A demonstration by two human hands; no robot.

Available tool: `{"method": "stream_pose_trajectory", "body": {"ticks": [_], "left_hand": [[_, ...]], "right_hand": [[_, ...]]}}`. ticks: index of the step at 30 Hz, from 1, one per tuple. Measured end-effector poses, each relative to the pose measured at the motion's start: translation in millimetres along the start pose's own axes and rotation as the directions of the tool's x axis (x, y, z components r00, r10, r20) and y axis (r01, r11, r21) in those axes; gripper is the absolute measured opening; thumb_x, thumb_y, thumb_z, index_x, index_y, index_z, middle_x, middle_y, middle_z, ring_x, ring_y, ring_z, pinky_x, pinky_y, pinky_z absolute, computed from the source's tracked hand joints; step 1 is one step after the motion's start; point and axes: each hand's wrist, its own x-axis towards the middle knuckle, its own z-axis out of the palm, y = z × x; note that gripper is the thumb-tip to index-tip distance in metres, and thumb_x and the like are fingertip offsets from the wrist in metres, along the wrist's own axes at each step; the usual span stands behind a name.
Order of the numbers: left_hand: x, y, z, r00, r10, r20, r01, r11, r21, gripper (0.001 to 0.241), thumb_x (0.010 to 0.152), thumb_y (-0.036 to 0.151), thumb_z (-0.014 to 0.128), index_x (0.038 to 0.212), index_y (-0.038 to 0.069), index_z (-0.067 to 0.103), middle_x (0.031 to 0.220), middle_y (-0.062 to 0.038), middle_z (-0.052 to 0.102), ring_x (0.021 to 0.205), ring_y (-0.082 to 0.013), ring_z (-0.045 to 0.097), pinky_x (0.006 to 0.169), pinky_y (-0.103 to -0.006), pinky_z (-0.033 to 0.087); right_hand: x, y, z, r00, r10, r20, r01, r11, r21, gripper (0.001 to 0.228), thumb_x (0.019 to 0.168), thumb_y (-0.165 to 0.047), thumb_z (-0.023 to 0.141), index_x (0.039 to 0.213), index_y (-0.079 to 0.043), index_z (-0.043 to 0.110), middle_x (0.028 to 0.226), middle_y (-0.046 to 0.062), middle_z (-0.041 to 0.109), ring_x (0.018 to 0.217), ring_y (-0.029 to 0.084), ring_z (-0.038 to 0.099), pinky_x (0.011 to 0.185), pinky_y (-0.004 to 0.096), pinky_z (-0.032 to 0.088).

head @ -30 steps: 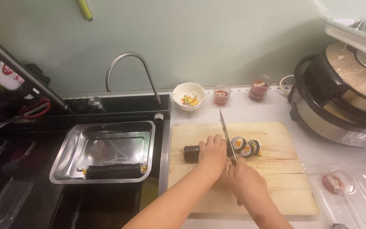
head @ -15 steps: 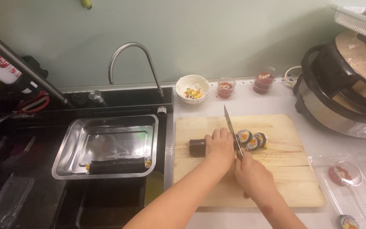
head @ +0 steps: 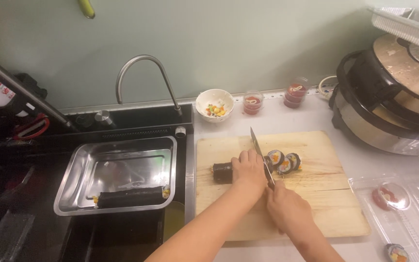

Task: Slicing kimbap rolls on a cutting board and placing the pieces into plastic takeout containers.

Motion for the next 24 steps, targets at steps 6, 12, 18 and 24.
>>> {"method": "stream_pose_trajectory", "body": {"ticks": [6,12,18,24], "left_hand": [[5.6,-3.7,9.4,0.999,0.029,-0.018,-0.027,0.997,0.069,0.052,0.088,0.021,0.061,0.134,-0.001,0.052,0.124,-0.012,0.048,0.111,-0.0288,0.045,0.089,-0.0483,0.038],[6.9,-0.8,18.2,0.996,0.001,-0.093,-0.001,1.0,-0.002,0.04,0.094,0.023,0.056,0.127,0.001,0.056,0.121,-0.012,0.05,0.109,-0.0301,0.045,0.088,-0.0491,0.038],[2.3,-3.7,6.3,0.997,-0.009,-0.078,0.01,1.0,0.008,0.042,0.089,0.018,0.059,0.126,-0.001,0.056,0.122,-0.013,0.05,0.111,-0.0304,0.047,0.091,-0.0481,0.04],[-1.4,-17.6,-9.8,0.997,0.07,-0.022,-0.072,0.987,-0.146,0.059,0.082,0.022,0.067,0.132,-0.005,0.05,0.129,-0.016,0.047,0.117,-0.0324,0.044,0.096,-0.0461,0.04]], "right_hand": [[5.2,52.9,46.1,0.97,-0.137,-0.202,0.079,0.959,-0.274,0.038,0.099,-0.048,0.042,0.108,-0.012,0.053,0.079,0.016,0.077,0.078,0.035,0.075,0.075,0.05,0.059],[26.1,37.7,38.1,0.96,-0.181,-0.215,0.106,0.941,-0.322,0.039,0.102,-0.046,0.042,0.103,-0.009,0.054,0.081,0.017,0.075,0.079,0.037,0.075,0.074,0.05,0.06],[-1.2,77.7,63.0,0.99,-0.043,-0.135,-0.005,0.942,-0.335,0.036,0.099,-0.05,0.043,0.108,-0.015,0.052,0.084,0.015,0.077,0.086,0.035,0.076,0.081,0.051,0.059],[6.9,71.0,51.9,0.989,-0.025,-0.146,-0.033,0.923,-0.384,0.038,0.099,-0.052,0.044,0.11,-0.016,0.051,0.086,0.014,0.078,0.088,0.033,0.078,0.083,0.051,0.059]]}}
